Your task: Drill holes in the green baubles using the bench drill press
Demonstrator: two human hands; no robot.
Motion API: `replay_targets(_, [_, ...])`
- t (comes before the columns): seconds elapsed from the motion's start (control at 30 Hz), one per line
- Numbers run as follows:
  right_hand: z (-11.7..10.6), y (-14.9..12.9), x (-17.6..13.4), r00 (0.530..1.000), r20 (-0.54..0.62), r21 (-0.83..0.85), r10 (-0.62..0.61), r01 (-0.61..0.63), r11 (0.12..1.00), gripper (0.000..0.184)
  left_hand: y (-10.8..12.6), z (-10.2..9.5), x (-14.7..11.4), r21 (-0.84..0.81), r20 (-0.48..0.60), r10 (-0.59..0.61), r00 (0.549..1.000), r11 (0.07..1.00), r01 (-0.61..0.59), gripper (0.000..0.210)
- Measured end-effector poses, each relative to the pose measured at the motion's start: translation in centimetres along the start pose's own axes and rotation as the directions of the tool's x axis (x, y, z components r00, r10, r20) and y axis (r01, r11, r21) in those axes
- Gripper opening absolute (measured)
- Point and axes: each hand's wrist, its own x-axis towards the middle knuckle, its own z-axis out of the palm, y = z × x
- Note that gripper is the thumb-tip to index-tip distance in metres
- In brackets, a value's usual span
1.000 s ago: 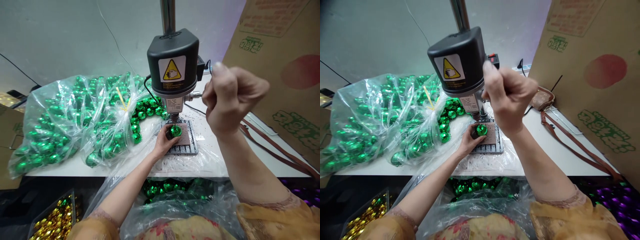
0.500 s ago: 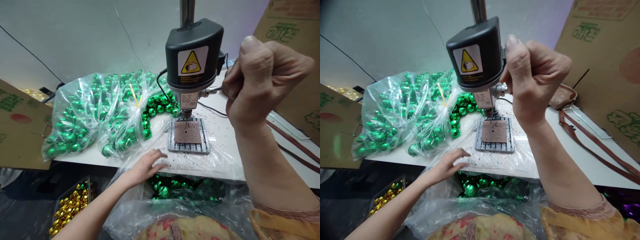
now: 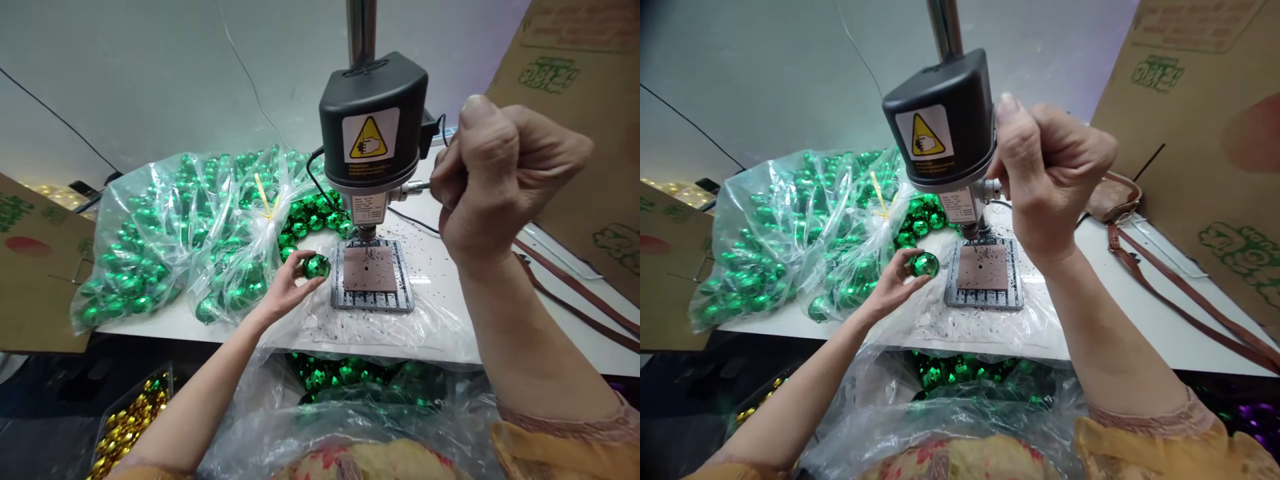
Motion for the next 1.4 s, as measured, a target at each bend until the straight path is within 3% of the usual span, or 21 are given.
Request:
replay_targets(0.1, [0.0, 0.2, 0.1, 1.0, -0.004, 0.028, -0.026, 0.026, 0.999, 0.046, 0.3, 3.1, 0.9, -0.409, 0.085, -0.129, 0.988, 0.899, 0.153, 0.059])
replay_targets(0.2, [-0.1, 0.5, 0.1, 0.999, 0.017, 0.012, -0.031, 0.031, 0.999, 0.046, -0.3, 5.6, 2.4, -0.49, 0.075, -0.178, 0.981, 0.851, 0.191, 0.065])
replay_targets(0.37, [-0.3, 0.5, 0.1, 0.998, 0.05, 0.019, -0.035, 0.034, 0.999, 0.047, -0.8, 7.3, 4.2, -0.416, 0.037, -0.154, 0.987, 0.896, 0.155, 0.061])
replay_targets(0.6, [-0.3, -0.2, 0.1, 0.996, 0.088, -0.053, 0.028, -0.023, 0.998, 0.05, 0.1, 7.8, 5.1, -0.164, 0.005, -0.048, 0.999, 0.985, 0.048, 0.053])
replay_targets(0.8, [-0.3, -0.1, 0.0, 0.997, 0.074, -0.046, 0.036, -0.032, 0.998, 0.05, 0.1, 8.1, 5.6, 0.002, -0.022, 0.046, 0.999, 0.999, -0.046, 0.052])
replay_targets(1.0, [-0.4, -0.1, -0.2, 0.995, 0.077, -0.033, 0.061, -0.058, 0.998, 0.048, -0.3, 9.5, 5.4, -0.025, -0.009, 0.085, 0.996, 0.996, -0.085, 0.053])
replay_targets(1.23, [-0.5, -0.2, -0.2, 0.996, 0.084, -0.09, 0.032, -0.025, 0.996, 0.049, -0.2, 11.2, 4.2, -0.239, -0.113, -0.022, 0.993, 0.971, -0.005, 0.061])
replay_targets(1.4, [-0.5, 0.0, -0.1, 0.996, 0.079, -0.104, 0.033, -0.025, 0.994, 0.05, 1.0, 11.6, 4.3, -0.193, -0.117, -0.062, 0.991, 0.98, 0.038, 0.052])
